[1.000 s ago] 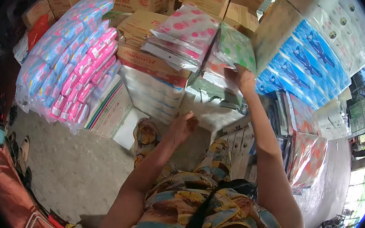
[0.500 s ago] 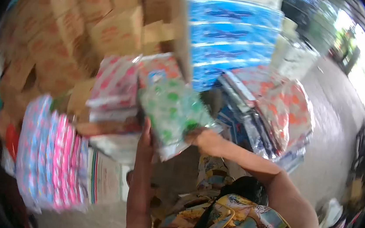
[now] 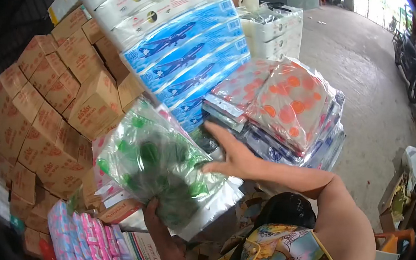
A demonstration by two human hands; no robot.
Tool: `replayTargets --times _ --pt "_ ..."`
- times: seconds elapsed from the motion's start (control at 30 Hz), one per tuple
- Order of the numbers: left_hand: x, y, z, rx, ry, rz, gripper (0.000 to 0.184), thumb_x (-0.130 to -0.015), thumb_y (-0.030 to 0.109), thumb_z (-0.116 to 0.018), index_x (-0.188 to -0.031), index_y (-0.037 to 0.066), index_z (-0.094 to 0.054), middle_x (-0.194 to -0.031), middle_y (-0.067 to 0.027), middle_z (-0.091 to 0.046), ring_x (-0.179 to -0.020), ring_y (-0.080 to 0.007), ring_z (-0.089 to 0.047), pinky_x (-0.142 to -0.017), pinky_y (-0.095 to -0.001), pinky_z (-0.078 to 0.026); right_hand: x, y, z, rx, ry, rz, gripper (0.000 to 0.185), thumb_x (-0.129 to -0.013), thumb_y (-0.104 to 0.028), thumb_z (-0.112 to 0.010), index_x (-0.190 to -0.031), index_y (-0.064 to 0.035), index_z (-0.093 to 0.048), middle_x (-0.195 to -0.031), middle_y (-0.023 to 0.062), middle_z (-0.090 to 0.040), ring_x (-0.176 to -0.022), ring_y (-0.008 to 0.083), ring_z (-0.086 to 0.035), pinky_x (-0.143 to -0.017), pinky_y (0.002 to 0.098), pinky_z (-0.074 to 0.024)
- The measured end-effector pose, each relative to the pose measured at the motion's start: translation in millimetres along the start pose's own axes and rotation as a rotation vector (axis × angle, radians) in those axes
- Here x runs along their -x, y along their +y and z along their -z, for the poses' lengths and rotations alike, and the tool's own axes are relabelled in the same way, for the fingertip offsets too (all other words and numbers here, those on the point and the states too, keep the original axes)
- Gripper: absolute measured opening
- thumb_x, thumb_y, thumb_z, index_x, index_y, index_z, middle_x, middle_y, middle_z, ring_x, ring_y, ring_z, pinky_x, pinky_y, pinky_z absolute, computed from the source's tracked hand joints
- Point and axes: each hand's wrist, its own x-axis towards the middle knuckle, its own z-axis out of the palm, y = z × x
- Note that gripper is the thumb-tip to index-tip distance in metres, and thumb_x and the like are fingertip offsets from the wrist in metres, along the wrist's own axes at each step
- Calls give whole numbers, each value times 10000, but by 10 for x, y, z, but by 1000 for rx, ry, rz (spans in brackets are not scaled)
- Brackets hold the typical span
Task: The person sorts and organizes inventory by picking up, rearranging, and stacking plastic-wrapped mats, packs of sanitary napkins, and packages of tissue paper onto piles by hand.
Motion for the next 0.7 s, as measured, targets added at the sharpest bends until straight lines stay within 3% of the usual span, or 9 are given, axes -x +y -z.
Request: replayTargets --times 0.1,0.17,0.3,0.4,0.47,0.5,0.6,0.67,0.7 --pt "373 353 -486 224 51 84 543 -690 127 -499 -1208 34 -364 -1098 -135 -469 -986 -255 -489 -845 -359 -402 -1 -7 123 -313 -57 -322 939 -688 -391 -676 -1329 -24 -95 -1294 199 -287 -1177 264 -322 -959 365 -277" --pt "403 371 -558 248 75 120 544 -679 147 -492 -1193 13 -371 -1057 -122 -486 -967 -240 -498 -832 -344 -410 55 44 112 -777 -313 -615 975 -677 -458 -664 -1335 -37 -80 -1295 157 -287 -1175 239 -313 -966 354 -265" --pt "118 210 -351 -136 -61 105 540 -682 175 -489 -1184 5 -388 -1045 -114 -500 -940 -232 -510 -831 -341 -405 170 -101 138 -1065 -370 -481 970 -678 -559 -602 -1340 -60 -97 -1299 129 -246 -1200 226 -232 -961 351 -257" --pt "2 203 -511 -265 -72 150 558 -671 200 -506 -1181 -2 -403 -1049 -113 -507 -903 -219 -517 -835 -317 -396 214 -39 181 -1057 -233 -559 727 -728 -275 -651 -1290 -64 -241 -1203 97 -385 -1109 172 -364 -913 319 -324" --pt "-149 249 -551 -303 -269 155 424 -725 264 -499 -1032 -27 -489 -955 -101 -532 -834 -202 -529 -745 -308 -431 228 7 243 -1073 -74 -685 495 -720 6 -612 -1171 -63 -420 -1045 61 -530 -953 129 -507 -820 290 -424" --pt "-342 218 -500 -349 -302 156 440 -755 281 -489 -1067 -30 -477 -1007 -117 -521 -891 -198 -516 -773 -302 -421 214 8 306 -1074 -19 -724 471 -719 3 -612 -1152 -60 -437 -1028 62 -545 -938 139 -521 -812 303 -435" --pt "-652 423 -846 -481 -432 -66 489 -791 221 -508 -1199 -20 -388 -1129 -102 -465 -1012 -162 -463 -869 -287 -372 112 -20 566 -1081 160 -761 419 -705 -6 -624 -1095 -40 -474 -950 81 -586 -838 171 -578 -754 330 -480" --pt "-778 394 -1049 -453 -408 -675 435 -844 186 -471 -1209 -26 -369 -1160 -106 -447 -1031 -173 -458 -879 -276 -367 8 -9 754 -1087 278 -698 396 -704 -2 -618 -1073 -25 -478 -919 90 -588 -794 183 -590 -728 335 -497" --pt "-682 519 -1228 -376 -337 -711 404 -846 151 -473 -1199 -20 -378 -1155 -102 -455 -1029 -167 -458 -857 -267 -377 -64 0 849 -1125 324 -643 377 -706 1 -609 -1060 -16 -480 -900 93 -588 -774 189 -595 -717 337 -506"
